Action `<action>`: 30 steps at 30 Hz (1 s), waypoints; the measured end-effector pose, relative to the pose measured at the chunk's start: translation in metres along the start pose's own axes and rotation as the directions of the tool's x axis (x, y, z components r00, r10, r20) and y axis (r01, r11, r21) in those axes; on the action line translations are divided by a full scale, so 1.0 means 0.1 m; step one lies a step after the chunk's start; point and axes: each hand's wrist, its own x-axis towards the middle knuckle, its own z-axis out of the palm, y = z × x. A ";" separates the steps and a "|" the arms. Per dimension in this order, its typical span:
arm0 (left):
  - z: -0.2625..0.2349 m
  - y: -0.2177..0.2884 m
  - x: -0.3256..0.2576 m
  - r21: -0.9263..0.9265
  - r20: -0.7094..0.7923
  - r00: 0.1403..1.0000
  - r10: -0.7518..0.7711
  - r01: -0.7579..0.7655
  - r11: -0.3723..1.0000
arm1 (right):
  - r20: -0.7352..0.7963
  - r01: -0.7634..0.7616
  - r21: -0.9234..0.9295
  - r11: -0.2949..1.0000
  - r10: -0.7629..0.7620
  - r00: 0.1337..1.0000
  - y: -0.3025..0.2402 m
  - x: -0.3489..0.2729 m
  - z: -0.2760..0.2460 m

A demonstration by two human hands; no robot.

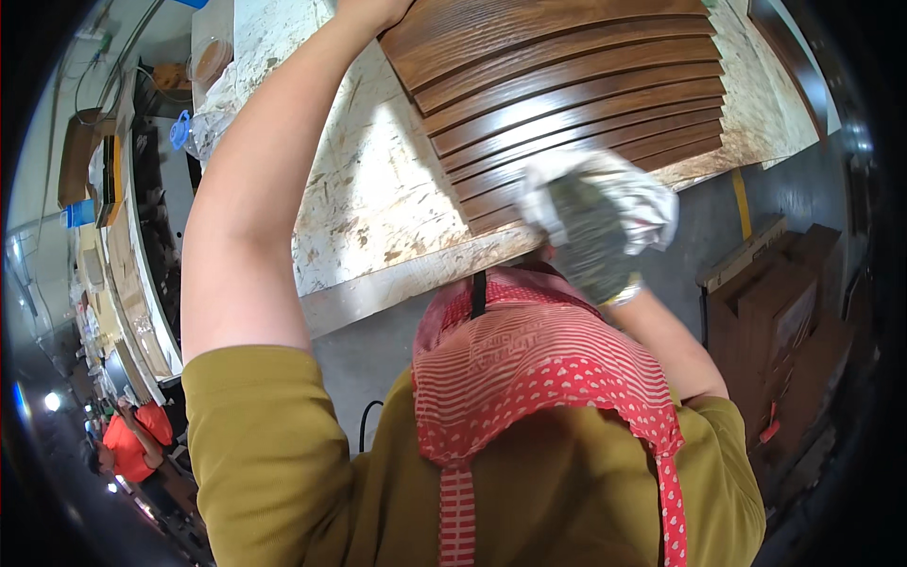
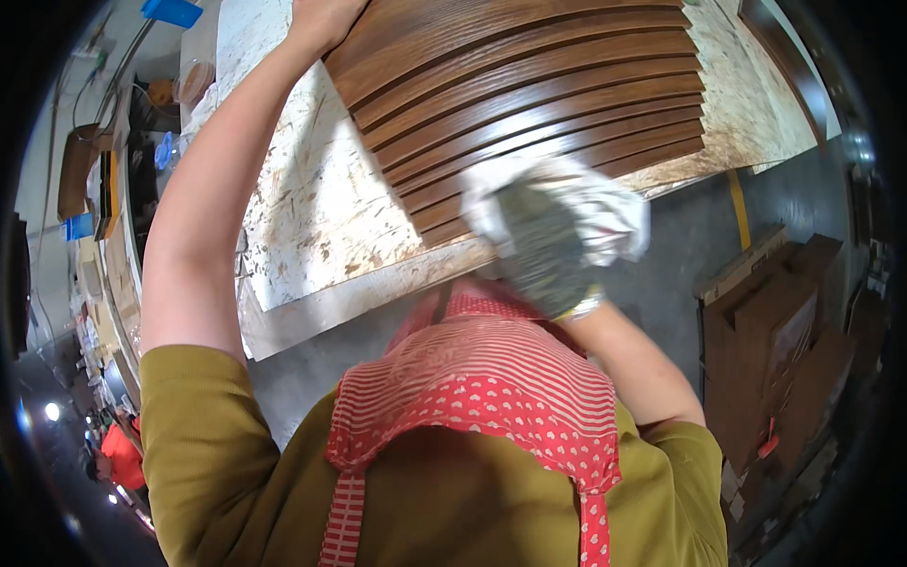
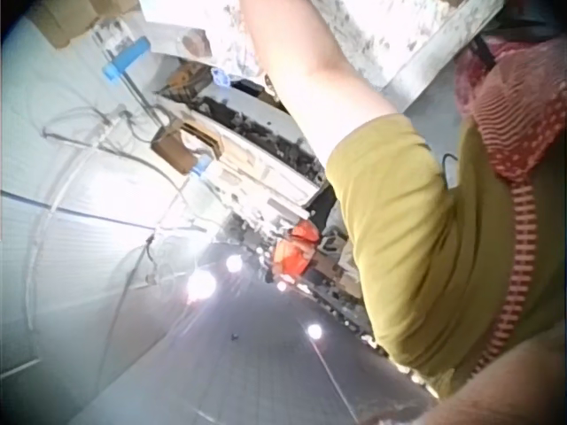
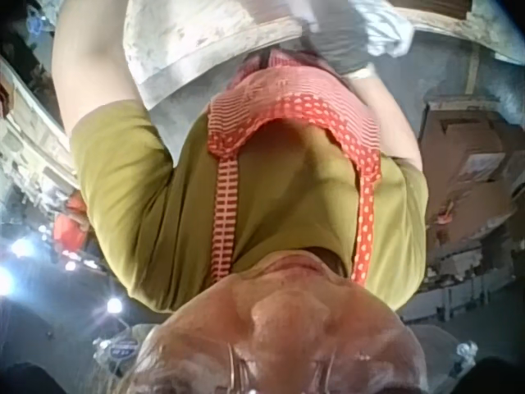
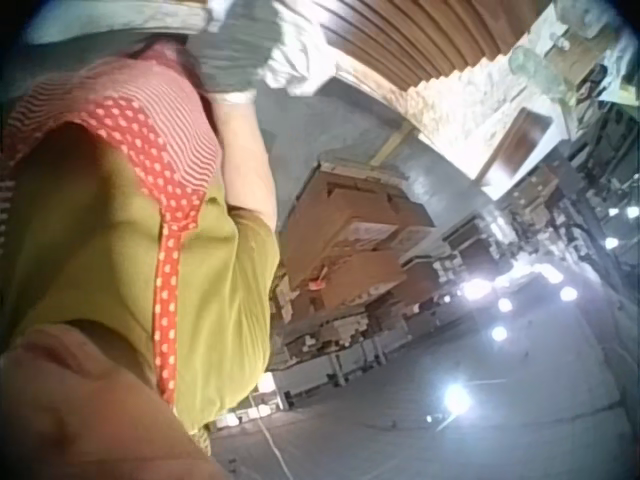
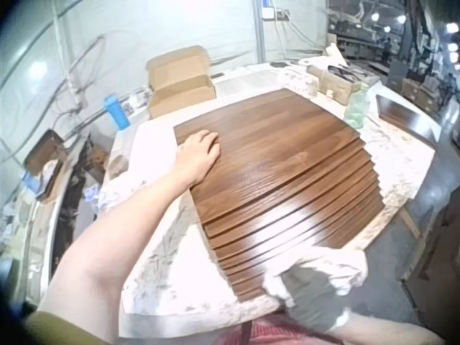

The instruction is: The person wipes a series of grooved wood panels with a cloth and a liquid from a bottle, handling the panels one by one at a workbench.

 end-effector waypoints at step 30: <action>-0.04 0.09 -0.04 -0.039 -0.060 0.998 -0.009 0.007 0.999 | -0.247 -0.044 -0.133 0.990 0.010 0.969 -0.29 0.23 0.26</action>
